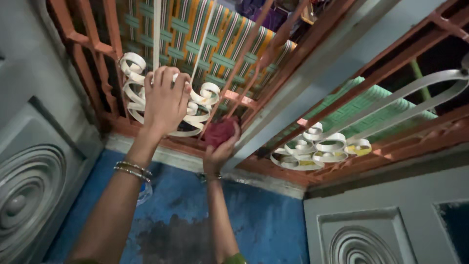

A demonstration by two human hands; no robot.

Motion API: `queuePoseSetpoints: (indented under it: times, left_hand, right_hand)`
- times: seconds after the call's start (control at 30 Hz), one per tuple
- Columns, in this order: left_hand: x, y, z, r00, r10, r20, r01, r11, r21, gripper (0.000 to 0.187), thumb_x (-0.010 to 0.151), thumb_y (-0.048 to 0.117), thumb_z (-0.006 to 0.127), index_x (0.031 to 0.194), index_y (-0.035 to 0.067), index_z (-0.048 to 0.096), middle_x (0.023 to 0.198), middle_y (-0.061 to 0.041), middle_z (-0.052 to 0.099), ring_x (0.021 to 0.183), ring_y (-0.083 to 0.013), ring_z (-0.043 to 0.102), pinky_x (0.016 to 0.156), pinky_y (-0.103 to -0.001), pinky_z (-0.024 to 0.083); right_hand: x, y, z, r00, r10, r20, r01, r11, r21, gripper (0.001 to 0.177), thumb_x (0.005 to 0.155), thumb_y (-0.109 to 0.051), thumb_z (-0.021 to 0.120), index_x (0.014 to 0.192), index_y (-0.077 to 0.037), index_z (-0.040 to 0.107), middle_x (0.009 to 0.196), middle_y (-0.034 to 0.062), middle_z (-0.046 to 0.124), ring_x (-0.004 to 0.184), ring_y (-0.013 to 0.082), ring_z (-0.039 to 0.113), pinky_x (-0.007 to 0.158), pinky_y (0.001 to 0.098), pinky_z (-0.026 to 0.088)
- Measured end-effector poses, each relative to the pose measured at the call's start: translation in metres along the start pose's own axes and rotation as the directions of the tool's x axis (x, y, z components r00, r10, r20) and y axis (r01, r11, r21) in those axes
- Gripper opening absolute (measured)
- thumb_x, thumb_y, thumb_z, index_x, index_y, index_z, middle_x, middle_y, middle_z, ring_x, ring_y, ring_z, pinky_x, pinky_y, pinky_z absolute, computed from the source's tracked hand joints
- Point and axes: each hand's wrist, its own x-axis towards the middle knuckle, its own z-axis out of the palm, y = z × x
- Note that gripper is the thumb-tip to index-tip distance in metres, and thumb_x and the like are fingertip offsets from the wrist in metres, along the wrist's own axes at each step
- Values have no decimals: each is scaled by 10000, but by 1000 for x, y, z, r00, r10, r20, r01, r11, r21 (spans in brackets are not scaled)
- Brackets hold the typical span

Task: The person wipes a metal window grille with a red cloth. They move the cloth along the vertical bars and decorative white scrollwork, cleaning different sections of the grille from top to bottom.

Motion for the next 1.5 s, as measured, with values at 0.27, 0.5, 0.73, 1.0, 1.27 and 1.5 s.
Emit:
queuePoseSetpoints:
  times: [0.27, 0.5, 0.73, 1.0, 1.27, 1.5]
  left_hand:
    - [-1, 1, 9, 999, -24, -25, 24, 1000, 18, 171, 1052, 205, 560, 1169, 87, 601, 1228, -132, 522, 1287, -336, 452, 1109, -527, 316]
    - [-1, -1, 4, 1000, -15, -12, 15, 1000, 4, 192, 1031, 205, 580, 1173, 77, 596, 1209, -130, 519, 1274, -336, 453, 1100, -525, 317]
    - [0, -1, -1, 1000, -11, 4, 11, 1000, 4, 184, 1034, 222, 592, 1168, 95, 599, 1198, -114, 533, 1269, -320, 476, 1076, -513, 328]
    - [2, -3, -9, 1000, 3, 24, -1, 998, -64, 166, 1077, 224, 554, 1171, 98, 608, 1191, -117, 546, 1259, -320, 491, 1063, -506, 335]
    - [3, -7, -6, 1000, 0, 13, 1, 998, -57, 174, 1068, 219, 547, 1186, 103, 603, 1212, -119, 539, 1275, -327, 479, 1085, -517, 326]
    - [6, -8, -9, 999, -1, 35, 4, 996, -87, 216, 1017, 231, 565, 1186, 101, 601, 1213, -124, 534, 1269, -334, 468, 1071, -529, 321]
  right_hand:
    - [1, 36, 39, 967, 148, -208, -152, 988, -4, 274, 953, -164, 750, 1140, 36, 736, 1098, 164, 776, 922, 282, 762, 834, 372, 587]
    - [-26, 88, 43, 985, 67, -159, -77, 996, -56, 255, 1011, -131, 704, 1190, 49, 693, 1119, 200, 750, 974, 309, 736, 895, 404, 566]
    - [-47, 85, 42, 978, 31, -209, -83, 966, -245, 583, 881, -58, 680, 1420, 72, 501, 1339, 271, 613, 1221, 402, 594, 1065, 445, 452]
    - [-41, -64, -4, 1000, 11, 19, -6, 973, -233, 847, 711, 34, 665, 1530, -89, 487, 1535, 255, 380, 1462, 425, 369, 1210, 475, 282]
    - [14, -52, 36, 989, -105, 106, 119, 983, -140, 939, 700, 79, 531, 1611, 3, 314, 1610, 247, 384, 1509, 428, 367, 1270, 504, 263]
    - [-39, 2, 50, 986, 121, 115, -124, 992, 20, 601, 934, -59, 709, 1491, 4, 490, 1383, 189, 629, 1251, 304, 653, 1089, 398, 531]
